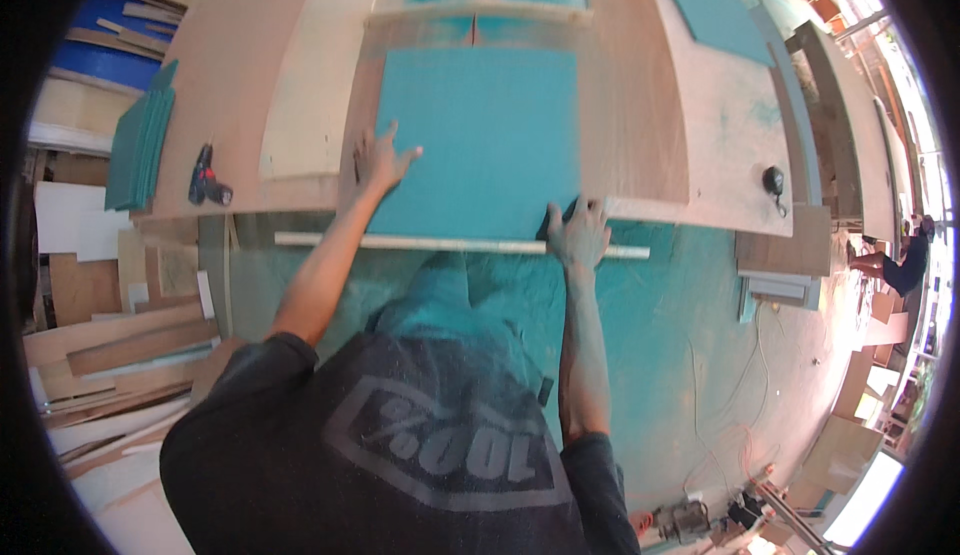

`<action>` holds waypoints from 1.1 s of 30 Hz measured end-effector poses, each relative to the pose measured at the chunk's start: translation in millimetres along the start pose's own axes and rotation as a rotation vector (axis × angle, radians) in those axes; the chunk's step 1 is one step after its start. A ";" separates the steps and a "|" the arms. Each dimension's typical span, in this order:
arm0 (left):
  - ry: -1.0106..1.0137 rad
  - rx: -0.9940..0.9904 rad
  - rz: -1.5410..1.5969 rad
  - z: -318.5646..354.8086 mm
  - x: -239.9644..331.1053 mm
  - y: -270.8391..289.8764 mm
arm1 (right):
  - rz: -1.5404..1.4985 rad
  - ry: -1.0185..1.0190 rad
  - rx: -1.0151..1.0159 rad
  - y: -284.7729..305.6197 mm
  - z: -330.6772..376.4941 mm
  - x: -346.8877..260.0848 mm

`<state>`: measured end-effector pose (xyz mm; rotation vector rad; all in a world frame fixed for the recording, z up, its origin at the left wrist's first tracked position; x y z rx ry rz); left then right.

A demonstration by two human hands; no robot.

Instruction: The person repeatedly rubs a teal rectangular board against a wooden guide bar on a workbench. The action is performed by hand in a repetitive back-and-forth motion to smooth the board's surface. The person handles the board with both hands, maintaining contact with the guide throughout the process.

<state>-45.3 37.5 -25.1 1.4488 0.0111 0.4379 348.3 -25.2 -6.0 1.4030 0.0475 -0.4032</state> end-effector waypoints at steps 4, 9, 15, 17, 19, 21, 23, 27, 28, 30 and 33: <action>0.011 -0.045 -0.049 -8.2 9.1 4.1 | -0.033 -0.006 0.114 -4.0 -1.1 0.7; 0.016 -0.065 -0.030 -5.8 8.4 4.2 | -0.034 -0.055 0.116 7.4 2.5 -6.8; -0.001 -0.039 -0.036 -1.1 7.0 0.4 | -0.043 -0.091 0.127 7.8 0.6 -5.6; 0.012 -0.056 -0.034 1.8 9.0 0.7 | -0.032 -0.093 0.133 7.4 0.2 -4.9; 0.005 -0.052 -0.035 5.8 9.1 0.8 | -0.029 -0.114 0.103 6.4 -0.7 -2.3; -0.006 -0.050 -0.033 8.9 9.6 0.4 | -0.019 -0.134 0.080 5.9 -0.9 -0.5; -0.019 -0.045 -0.032 11.0 9.3 2.1 | -0.006 -0.147 0.064 5.5 -1.3 -1.3; 0.016 -0.067 0.001 13.1 9.0 4.9 | -0.009 -0.139 0.080 8.8 -1.9 -6.5; 0.034 -0.075 0.004 15.2 6.7 6.0 | -0.013 -0.122 0.094 6.8 -0.5 -7.9; 0.036 -0.078 0.013 14.5 6.5 6.6 | -0.015 -0.092 0.125 5.8 0.2 -7.6; -0.043 -0.040 -0.017 6.0 8.3 6.6 | -0.032 -0.083 0.182 8.1 -0.8 -6.7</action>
Point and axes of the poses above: each hand's wrist, its own z-axis away from the middle knuckle, its own y-axis out of the back of the hand, x = y × z, the point moved 6 cm from there along -z, towards the middle knuckle, and after that the axes turned 2 degrees about -y, right-handed, at the moved point
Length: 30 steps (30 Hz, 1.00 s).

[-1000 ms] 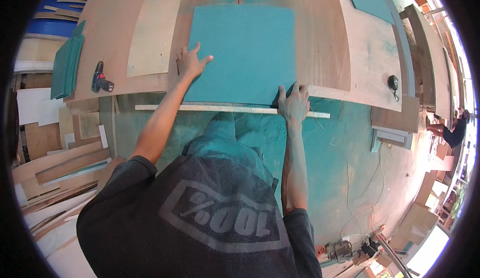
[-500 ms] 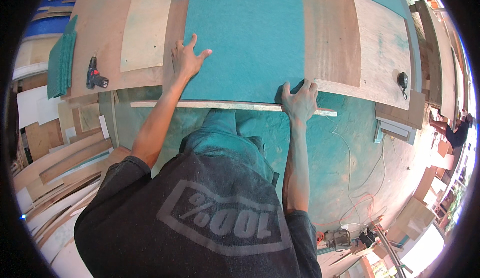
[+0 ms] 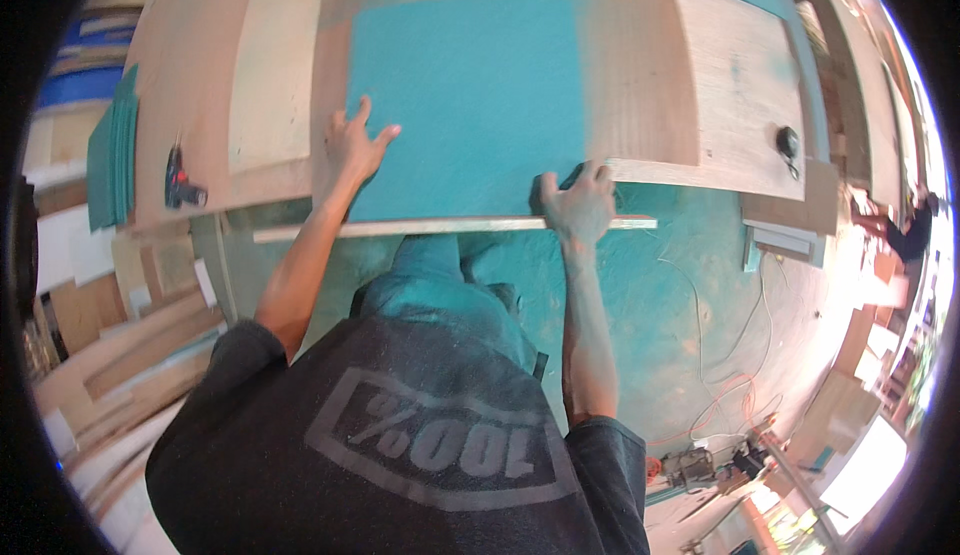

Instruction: The person repeatedly rubs a teal rectangular board against a wooden guide bar on a workbench. The action is performed by hand in a repetitive back-and-forth motion to smooth the board's surface. The person handles the board with both hands, maintaining contact with the guide throughout the process.

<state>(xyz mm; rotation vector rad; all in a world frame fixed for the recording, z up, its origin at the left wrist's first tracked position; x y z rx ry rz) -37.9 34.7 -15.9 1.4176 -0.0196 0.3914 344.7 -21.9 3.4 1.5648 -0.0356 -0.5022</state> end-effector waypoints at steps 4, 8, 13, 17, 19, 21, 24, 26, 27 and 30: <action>-0.144 0.093 0.016 -0.3 -26.9 -10.0 | -0.091 -0.022 -0.052 -12.2 -0.8 8.3; -0.079 -0.005 -0.024 -9.9 -38.2 -15.9 | -0.054 -0.036 -0.216 0.6 -1.4 -3.2; -0.138 -0.117 -0.145 -1.4 28.3 3.5 | -0.177 0.410 -0.285 3.5 34.0 -1.2; -0.437 -0.162 -0.167 -29.7 22.8 -24.4 | -0.028 0.629 -0.543 -28.2 68.0 -32.2; -0.461 -0.231 -0.114 -31.1 25.7 -27.9 | 0.019 0.643 -0.535 -38.7 70.0 -38.3; -0.482 -0.233 -0.064 -34.1 19.8 -27.4 | 0.008 0.655 -0.500 -34.5 68.8 -50.6; -0.500 -0.201 -0.028 -39.6 12.2 -27.3 | -0.010 0.687 -0.438 -34.0 67.9 -47.2; -0.459 -0.232 -0.024 -27.0 32.5 -22.7 | -0.007 0.750 -0.380 -45.7 71.7 -36.1; -0.446 -0.234 -0.036 -23.1 38.8 -15.4 | -0.008 0.784 -0.348 -49.4 74.1 -33.8; -0.452 -0.207 -0.051 -14.4 38.6 -9.5 | -0.047 0.789 -0.273 -41.5 80.7 -34.4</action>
Point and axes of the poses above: each hand's wrist, its own z-axis away from the middle knuckle, its own y-axis out of the back of the hand, x = y × z, the point moved 6 cm from there along -z, towards the middle knuckle, and after that the axes turned 2 degrees about -y, right-handed, at the moved point
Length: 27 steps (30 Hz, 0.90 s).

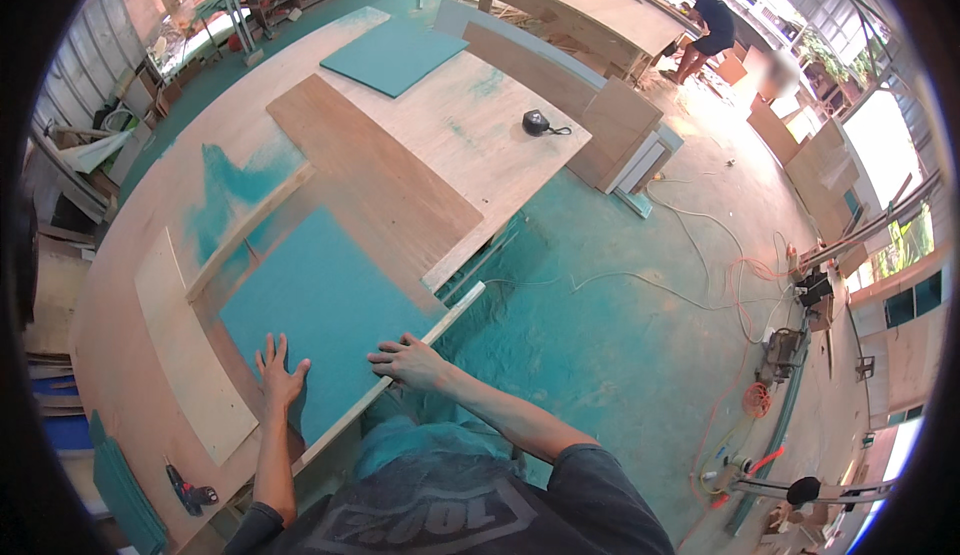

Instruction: The person repeatedly rubs a teal rectangular board against a wooden guide bar on a workbench. The action is performed by hand in a repetitive back-and-forth motion to smooth the board's surface. The person handles the board with both hands, maintaining contact with the guide throughout the process.

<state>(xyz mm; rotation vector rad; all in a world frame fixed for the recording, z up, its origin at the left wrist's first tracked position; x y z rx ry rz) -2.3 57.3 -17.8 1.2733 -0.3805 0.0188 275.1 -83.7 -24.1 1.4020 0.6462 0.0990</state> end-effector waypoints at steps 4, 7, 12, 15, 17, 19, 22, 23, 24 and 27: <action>-0.121 0.143 -0.050 -14.9 -28.6 -19.8 | -0.024 -0.009 0.032 11.1 -9.2 1.5; -0.016 0.054 -0.035 -24.7 -11.0 -0.5 | -0.021 -0.006 0.031 14.0 -29.8 9.5; 0.129 -0.091 -0.093 -64.6 -9.4 41.5 | -0.035 -0.031 0.022 30.1 -78.3 23.1; 0.112 -0.048 -0.077 -101.5 -36.6 41.5 | -0.083 -0.041 -0.033 40.5 -118.2 30.4; 0.110 -0.048 -0.058 -126.5 -50.1 45.7 | -0.061 -0.050 -0.037 39.7 -142.6 40.7; 0.093 -0.037 -0.065 -140.8 -58.8 45.1 | -0.024 -0.009 0.008 41.2 -156.9 49.2; 0.082 -0.068 -0.057 -180.2 -65.4 59.7 | 0.005 -0.004 0.049 45.1 -192.8 64.3; 0.058 -0.026 -0.062 -197.0 -79.0 59.4 | -0.004 0.006 0.051 48.4 -208.5 67.0; 0.037 0.013 -0.066 -212.7 -98.3 51.0 | -0.015 0.017 0.049 52.1 -222.1 67.8; 0.008 0.034 -0.051 -257.5 -114.1 51.2 | -0.003 -0.002 0.023 55.7 -255.2 83.4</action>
Point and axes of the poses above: each hand's wrist, its own z-axis away from the middle knuckle, its own y-axis out of the back of the hand, x = y × z, the point moved 6 cm from there along -z, towards the middle knuckle, and after that the axes turned 2 degrees about -y, right-handed, at the moved point
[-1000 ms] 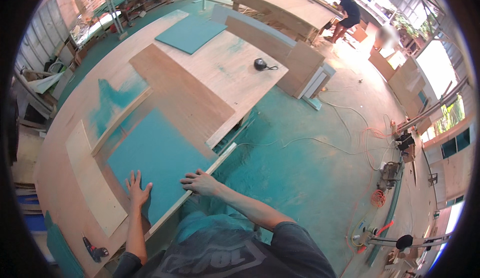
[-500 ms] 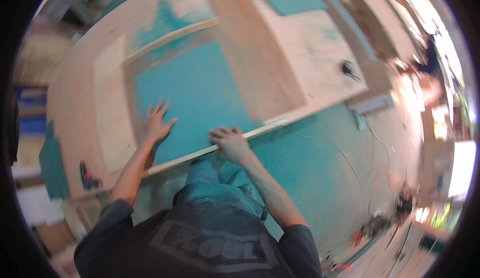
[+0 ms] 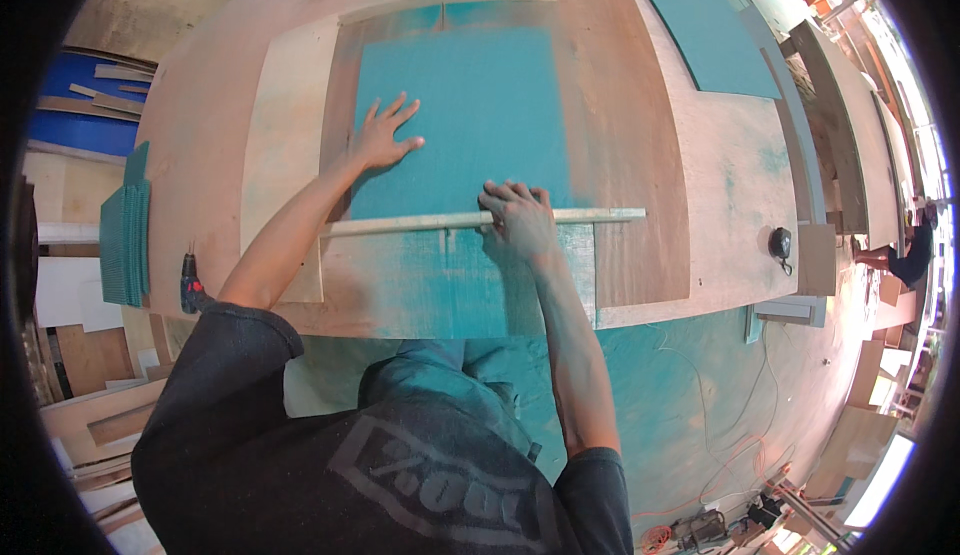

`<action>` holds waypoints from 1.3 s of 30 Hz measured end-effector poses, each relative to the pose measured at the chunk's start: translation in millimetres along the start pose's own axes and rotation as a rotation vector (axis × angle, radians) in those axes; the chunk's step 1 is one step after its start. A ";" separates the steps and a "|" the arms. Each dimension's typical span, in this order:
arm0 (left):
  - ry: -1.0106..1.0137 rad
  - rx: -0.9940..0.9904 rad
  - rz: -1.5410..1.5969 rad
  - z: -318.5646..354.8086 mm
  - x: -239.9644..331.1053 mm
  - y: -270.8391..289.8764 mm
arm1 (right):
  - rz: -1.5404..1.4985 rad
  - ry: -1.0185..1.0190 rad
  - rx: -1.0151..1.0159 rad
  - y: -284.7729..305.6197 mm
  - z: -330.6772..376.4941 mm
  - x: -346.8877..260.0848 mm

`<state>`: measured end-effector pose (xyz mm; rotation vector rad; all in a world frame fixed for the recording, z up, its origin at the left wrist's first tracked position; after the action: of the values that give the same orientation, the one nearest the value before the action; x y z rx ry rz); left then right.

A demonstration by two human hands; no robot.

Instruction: The person repeatedly rubs a teal rectangular board against a wooden guide bar on a workbench. The action is performed by hand in a repetitive back-and-forth motion to smooth the board's surface. The person handles the board with both hands, maintaining contact with the guide throughout the process.

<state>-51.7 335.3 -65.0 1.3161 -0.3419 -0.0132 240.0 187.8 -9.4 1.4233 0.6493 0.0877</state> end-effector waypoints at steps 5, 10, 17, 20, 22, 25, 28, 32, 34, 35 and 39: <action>0.044 -0.022 -0.059 -71.3 -36.3 12.6 | -0.043 -0.053 -0.061 5.8 -72.5 19.8; 0.101 -0.072 -0.096 -134.9 -41.1 49.0 | 0.027 -0.081 -0.025 6.8 -140.3 55.3; 0.214 -0.064 -0.071 -236.1 -83.6 84.9 | 0.064 -0.100 0.048 11.5 -257.2 95.9; 0.279 -0.040 -0.099 -267.2 -87.0 87.8 | 0.090 -0.125 0.023 23.6 -282.8 103.2; 0.253 -0.013 -0.174 -274.3 -106.3 89.0 | 0.102 -0.067 0.037 22.7 -290.3 100.1; 0.194 -0.017 -0.194 -261.9 -88.1 81.3 | 0.003 -0.105 -0.009 23.1 -273.9 106.1; 0.210 0.008 -0.105 -222.4 -100.4 71.4 | 0.025 -0.075 -0.026 19.8 -247.1 81.8; 0.233 -0.065 -0.076 -133.8 -35.7 64.6 | -0.020 -0.105 -0.046 5.5 -163.2 72.3; 0.239 -0.068 -0.066 -84.6 -17.9 55.2 | -0.022 -0.122 -0.033 2.8 -113.8 50.9; 0.238 -0.062 -0.063 -59.7 -6.9 50.6 | -0.025 -0.132 -0.026 2.6 -87.7 39.9; 0.235 -0.049 -0.022 35.1 25.4 29.5 | -0.038 -0.103 0.001 -4.7 3.6 4.8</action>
<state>-41.9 304.7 -23.6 1.2579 -0.1261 0.1135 244.0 185.8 -15.5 1.4062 0.5912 -0.0163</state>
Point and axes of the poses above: each hand's wrist, its own z-axis away from the middle knuckle, its own y-axis out of the back of the hand, x = y × z, the point moved 6 cm from there along -z, towards the middle knuckle, and after that the axes turned 2 degrees about -y, right-handed, at the moved point
